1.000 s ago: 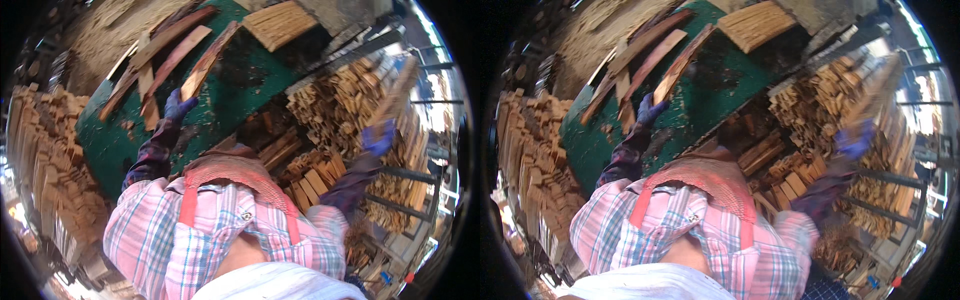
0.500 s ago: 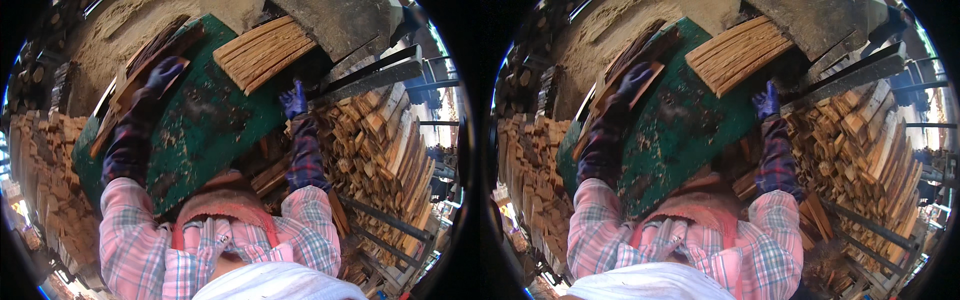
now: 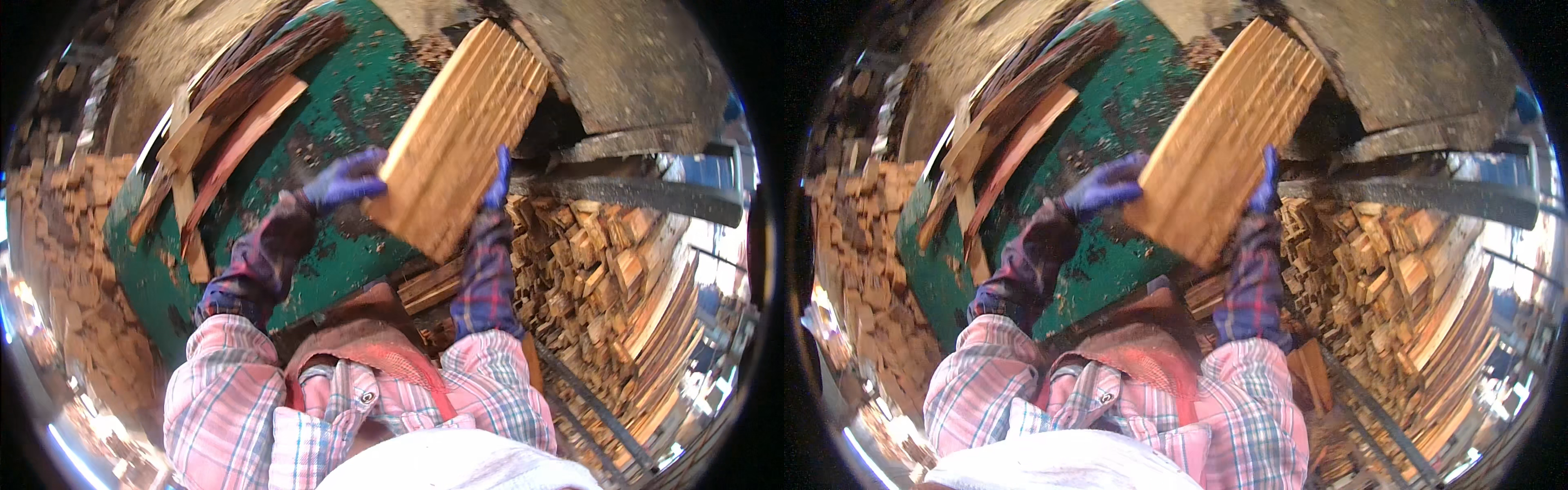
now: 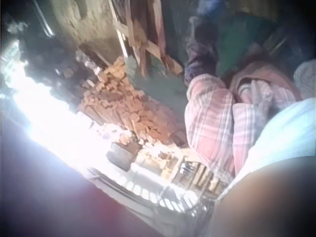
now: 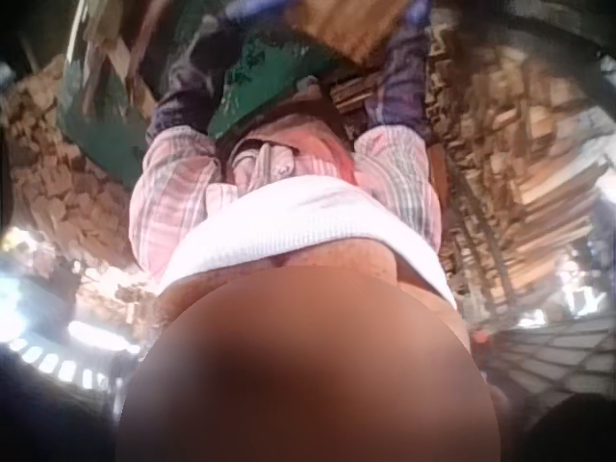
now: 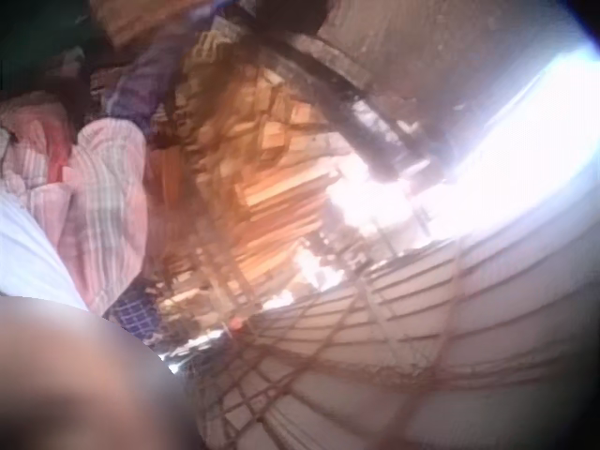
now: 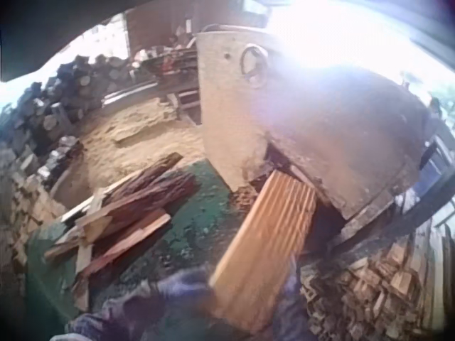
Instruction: The person picks up individual pieces of cut wood from a pile and stacks them onto a green workbench. The person wears blue gloves and a plaid shirt while handling the wood pieces one by one.
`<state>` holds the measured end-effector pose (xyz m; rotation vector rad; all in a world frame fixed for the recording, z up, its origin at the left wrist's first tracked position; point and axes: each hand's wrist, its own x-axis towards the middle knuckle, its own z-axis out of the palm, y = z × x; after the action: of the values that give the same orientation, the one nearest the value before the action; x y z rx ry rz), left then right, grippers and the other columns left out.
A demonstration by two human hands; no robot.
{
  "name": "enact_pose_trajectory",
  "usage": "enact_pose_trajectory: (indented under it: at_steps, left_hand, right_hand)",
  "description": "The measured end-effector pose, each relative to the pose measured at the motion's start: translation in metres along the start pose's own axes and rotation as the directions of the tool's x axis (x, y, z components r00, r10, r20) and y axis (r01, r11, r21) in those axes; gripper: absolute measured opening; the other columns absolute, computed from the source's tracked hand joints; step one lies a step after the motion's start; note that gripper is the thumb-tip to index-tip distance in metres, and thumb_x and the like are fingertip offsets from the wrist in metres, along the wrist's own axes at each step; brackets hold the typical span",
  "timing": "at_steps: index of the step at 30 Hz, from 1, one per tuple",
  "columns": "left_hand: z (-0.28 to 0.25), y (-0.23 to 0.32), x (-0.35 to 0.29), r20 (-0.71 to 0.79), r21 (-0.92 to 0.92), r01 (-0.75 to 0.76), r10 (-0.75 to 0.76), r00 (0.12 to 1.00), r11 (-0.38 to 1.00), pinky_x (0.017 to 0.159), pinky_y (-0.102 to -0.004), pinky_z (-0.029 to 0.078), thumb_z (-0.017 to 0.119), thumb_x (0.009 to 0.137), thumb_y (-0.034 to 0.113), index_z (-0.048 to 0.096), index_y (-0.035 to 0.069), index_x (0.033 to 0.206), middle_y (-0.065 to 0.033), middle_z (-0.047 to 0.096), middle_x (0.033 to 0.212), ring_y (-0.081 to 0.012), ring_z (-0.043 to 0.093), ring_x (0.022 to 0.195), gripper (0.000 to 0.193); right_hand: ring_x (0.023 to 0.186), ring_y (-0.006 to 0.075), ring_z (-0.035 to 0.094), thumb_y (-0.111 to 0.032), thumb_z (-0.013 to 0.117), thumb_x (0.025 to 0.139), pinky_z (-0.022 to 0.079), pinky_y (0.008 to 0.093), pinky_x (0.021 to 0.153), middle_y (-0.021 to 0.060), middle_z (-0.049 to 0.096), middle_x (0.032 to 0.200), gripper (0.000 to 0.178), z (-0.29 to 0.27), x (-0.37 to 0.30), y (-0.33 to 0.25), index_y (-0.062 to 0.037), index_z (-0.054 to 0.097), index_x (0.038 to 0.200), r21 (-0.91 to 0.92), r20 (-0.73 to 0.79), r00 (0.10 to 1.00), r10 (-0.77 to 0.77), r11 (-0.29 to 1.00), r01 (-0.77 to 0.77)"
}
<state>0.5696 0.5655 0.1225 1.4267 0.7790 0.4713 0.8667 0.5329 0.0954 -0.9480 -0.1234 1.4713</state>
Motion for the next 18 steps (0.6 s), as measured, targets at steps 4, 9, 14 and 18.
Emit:
enact_pose_trajectory:
  at_steps: [4,9,14,18]
  left_hand:
    - [0.05,0.011,-0.035,-0.359,-0.295,0.154,-0.258,0.897,0.943,0.096,-0.0336,0.036,0.071,0.073,0.038,0.04,-0.002,0.128,-0.0139,0.053,0.12,-0.0219,0.048,0.111,0.075]
    - [0.027,0.005,-0.154,-0.588,-0.538,-0.09,-0.296,0.752,0.838,0.1,-0.034,0.034,0.076,0.071,0.02,0.036,0.001,0.133,-0.0114,0.047,0.127,-0.0203,0.043,0.116,0.076]
    - [-0.011,0.074,-0.302,-0.913,-0.151,-0.314,-0.011,0.408,0.937,0.106,-0.0316,0.024,0.076,0.071,0.018,0.034,0.0,0.135,-0.0114,0.035,0.138,-0.0189,0.029,0.129,0.078]
    - [-0.029,0.081,-0.456,-0.967,0.228,-0.576,0.252,-0.039,0.785,0.071,-0.0224,0.048,0.07,0.07,0.003,0.031,0.006,0.139,-0.0058,0.046,0.129,-0.012,0.054,0.095,0.079]
  right_hand:
    - [0.107,0.0272,0.053,-0.049,0.054,0.083,0.043,0.0394,0.094,0.0105,0.052,0.124,0.064,0.04,-0.098,0.047,-0.0087,0.042,0.131,-0.149,-0.157,0.98,0.122,0.978,-0.146]
    - [0.117,0.0275,0.044,-0.046,0.056,0.082,0.037,0.0416,0.1,0.0116,0.044,0.131,0.068,0.1,-0.138,0.123,-0.007,0.036,0.134,-0.034,0.283,0.865,0.415,0.905,-0.423]
    - [0.12,0.0265,0.042,-0.043,0.049,0.088,0.033,0.0393,0.103,0.0133,0.04,0.135,0.063,0.227,-0.173,0.19,-0.0032,0.034,0.135,-0.195,0.663,0.559,0.498,0.836,-0.513]
    - [0.118,0.0234,0.044,-0.026,0.041,0.095,0.034,0.0359,0.102,0.0127,0.046,0.129,0.045,0.35,-0.232,0.288,-0.0009,0.038,0.132,-0.336,0.888,0.255,0.382,0.919,-0.207]
